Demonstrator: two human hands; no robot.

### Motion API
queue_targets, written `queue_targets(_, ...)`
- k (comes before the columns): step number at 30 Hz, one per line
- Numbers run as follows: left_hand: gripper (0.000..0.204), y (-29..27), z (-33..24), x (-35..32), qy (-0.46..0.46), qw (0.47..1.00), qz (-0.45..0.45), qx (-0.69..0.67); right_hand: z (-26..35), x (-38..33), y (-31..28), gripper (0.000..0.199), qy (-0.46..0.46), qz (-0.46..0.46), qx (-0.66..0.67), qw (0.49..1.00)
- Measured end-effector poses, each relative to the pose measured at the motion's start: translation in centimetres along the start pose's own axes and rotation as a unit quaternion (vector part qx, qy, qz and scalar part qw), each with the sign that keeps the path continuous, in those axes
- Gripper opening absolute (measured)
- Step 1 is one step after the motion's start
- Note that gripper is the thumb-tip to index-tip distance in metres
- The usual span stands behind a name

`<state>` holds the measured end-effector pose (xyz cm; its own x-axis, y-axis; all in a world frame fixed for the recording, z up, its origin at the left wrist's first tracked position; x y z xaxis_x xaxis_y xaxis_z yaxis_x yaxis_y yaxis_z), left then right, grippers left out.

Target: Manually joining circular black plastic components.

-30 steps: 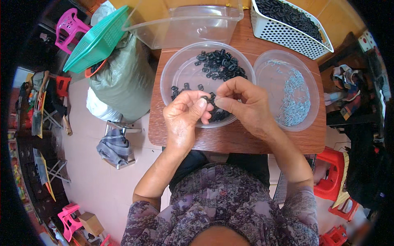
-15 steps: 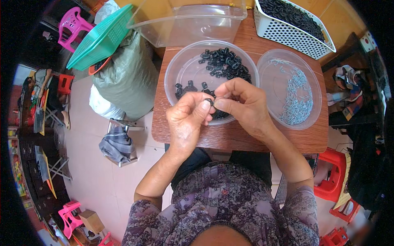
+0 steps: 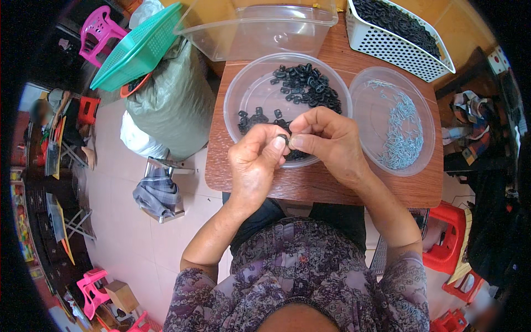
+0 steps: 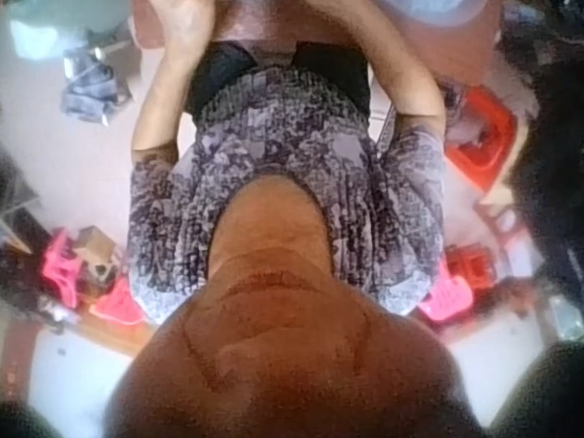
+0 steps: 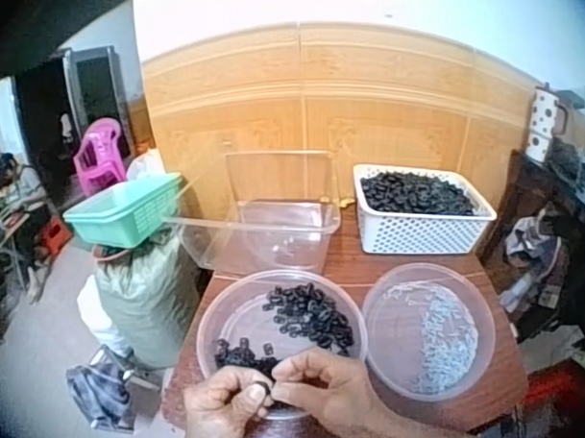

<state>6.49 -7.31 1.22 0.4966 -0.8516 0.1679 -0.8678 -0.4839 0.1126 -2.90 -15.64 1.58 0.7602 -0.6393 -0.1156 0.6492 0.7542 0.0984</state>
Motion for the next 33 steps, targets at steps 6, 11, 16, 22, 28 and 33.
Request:
queue_targets(6,0.005,-0.1,-0.3,0.0,0.014,0.999,-0.012,0.032,-0.3,0.2,0.0,0.018,0.015,-0.003,0.012,1.000)
queue_targets(11,0.003,-0.1,-0.7,0.1,0.055,0.994,-0.016,0.091,-0.6,0.2,0.0,0.017,0.024,-0.025,0.020,0.999)
queue_targets(16,0.003,-0.4,-1.1,0.1,0.139,0.979,-0.029,0.145,-0.1,-0.1,0.6,0.015,-0.010,-0.079,-0.010,0.997)
queue_targets(22,0.004,-0.4,-0.8,0.2,0.058,0.995,-0.046,0.061,0.5,-0.3,0.6,0.013,-0.054,-0.107,-0.048,0.992)
queue_targets(28,0.005,-0.5,-0.7,0.2,0.075,0.992,-0.044,0.088,0.9,0.1,0.9,0.012,-0.103,-0.123,-0.078,0.984)
queue_targets(33,0.005,-0.6,0.1,0.2,0.015,0.998,-0.069,-0.001,1.2,0.0,1.0,0.007,-0.133,-0.135,-0.109,0.976)
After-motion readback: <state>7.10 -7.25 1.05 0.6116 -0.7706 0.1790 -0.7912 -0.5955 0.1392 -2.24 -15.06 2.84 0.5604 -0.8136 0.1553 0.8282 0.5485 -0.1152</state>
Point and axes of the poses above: each hand's wrist, its own x-axis towards the middle knuckle, its own y-axis out of the palm, z = x × y, the point moved 9 cm from there along x, towards the middle knuckle, and after that the axes turned 10 degrees about y, right-handed, at the moved point
